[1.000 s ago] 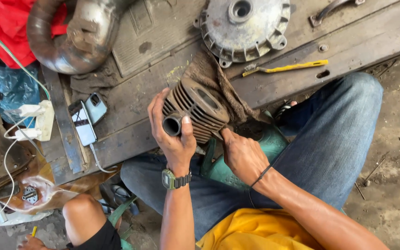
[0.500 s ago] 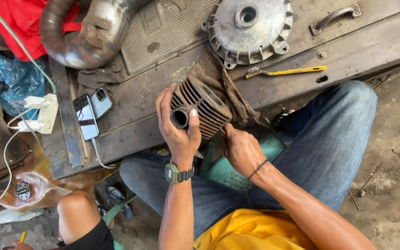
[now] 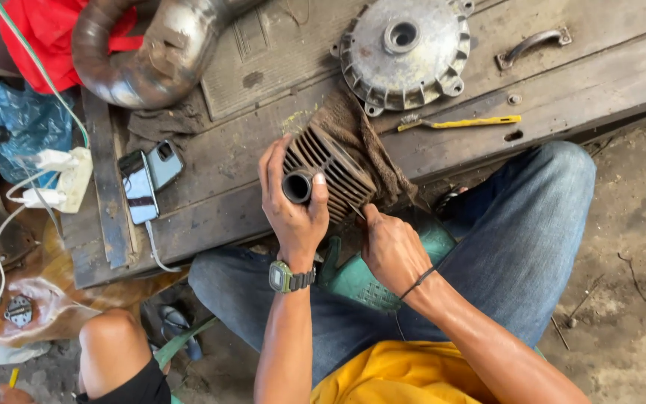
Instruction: The person cleans a metal engine cylinder head using a yellow brush and a metal scraper. They scrub the inner bore and the exterior cooling fins, then use the scraper to remove residue from between the fins. A smartphone is visible on the workbench nearby.
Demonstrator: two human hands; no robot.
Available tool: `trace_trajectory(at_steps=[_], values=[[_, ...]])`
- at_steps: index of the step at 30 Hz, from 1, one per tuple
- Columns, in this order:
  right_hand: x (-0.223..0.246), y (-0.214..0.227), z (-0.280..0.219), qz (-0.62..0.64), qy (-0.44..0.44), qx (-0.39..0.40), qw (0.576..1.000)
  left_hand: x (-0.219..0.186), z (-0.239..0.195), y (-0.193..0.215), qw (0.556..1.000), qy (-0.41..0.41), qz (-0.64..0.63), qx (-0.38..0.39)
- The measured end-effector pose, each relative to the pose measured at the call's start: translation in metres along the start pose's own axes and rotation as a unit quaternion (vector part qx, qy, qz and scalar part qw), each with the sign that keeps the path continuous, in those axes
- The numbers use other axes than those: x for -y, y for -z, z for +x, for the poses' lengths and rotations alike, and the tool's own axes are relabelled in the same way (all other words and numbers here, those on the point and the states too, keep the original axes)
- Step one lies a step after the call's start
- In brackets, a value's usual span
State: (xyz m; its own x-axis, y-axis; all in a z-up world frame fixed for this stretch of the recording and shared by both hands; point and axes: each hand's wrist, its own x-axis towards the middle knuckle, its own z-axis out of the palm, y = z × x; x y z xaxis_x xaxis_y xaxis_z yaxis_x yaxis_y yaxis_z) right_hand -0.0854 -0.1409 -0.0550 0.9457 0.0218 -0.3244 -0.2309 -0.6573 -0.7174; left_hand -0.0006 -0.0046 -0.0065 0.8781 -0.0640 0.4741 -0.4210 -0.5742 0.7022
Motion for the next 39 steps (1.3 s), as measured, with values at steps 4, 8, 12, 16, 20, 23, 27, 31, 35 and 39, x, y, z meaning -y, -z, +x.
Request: trace_trajectory(at_steps=[4,8,12,16,20,23,27,31,35,39], values=[[0.002,0.0,0.003,0.015,-0.016,0.005,1.0,0.0,0.001,0.0,1.0,0.006,0.005,0.0],[-0.012,-0.009,0.005,-0.001,-0.016,0.0,1.0,-0.002,-0.004,0.004,1.0,0.005,0.003,-0.002],[-0.011,-0.009,-0.001,0.028,-0.017,-0.012,0.999,0.004,0.0,0.001,1.0,0.002,0.006,-0.003],[-0.015,-0.019,0.006,0.037,-0.013,-0.017,0.999,0.001,-0.004,0.002,1.0,0.006,0.01,-0.003],[-0.009,-0.016,0.008,0.054,-0.01,-0.034,0.998,0.005,-0.003,0.002,1.0,0.001,0.011,-0.004],[-0.011,-0.014,0.012,0.032,-0.012,-0.041,0.999,0.012,0.003,-0.004,1.0,-0.01,0.013,-0.01],[-0.02,-0.028,0.015,0.04,-0.025,-0.033,0.998,0.01,-0.002,0.001,1.0,0.001,0.025,-0.003],[-0.029,-0.033,0.014,0.02,-0.017,-0.027,0.999,0.007,-0.004,0.006,1.0,0.004,0.015,-0.012],[-0.008,-0.016,0.013,0.022,-0.017,-0.038,0.999,0.02,0.013,0.002,0.999,0.047,0.013,0.008],[-0.021,-0.026,0.034,0.015,-0.008,-0.044,0.999,0.029,0.024,0.0,0.997,0.075,0.008,0.024]])
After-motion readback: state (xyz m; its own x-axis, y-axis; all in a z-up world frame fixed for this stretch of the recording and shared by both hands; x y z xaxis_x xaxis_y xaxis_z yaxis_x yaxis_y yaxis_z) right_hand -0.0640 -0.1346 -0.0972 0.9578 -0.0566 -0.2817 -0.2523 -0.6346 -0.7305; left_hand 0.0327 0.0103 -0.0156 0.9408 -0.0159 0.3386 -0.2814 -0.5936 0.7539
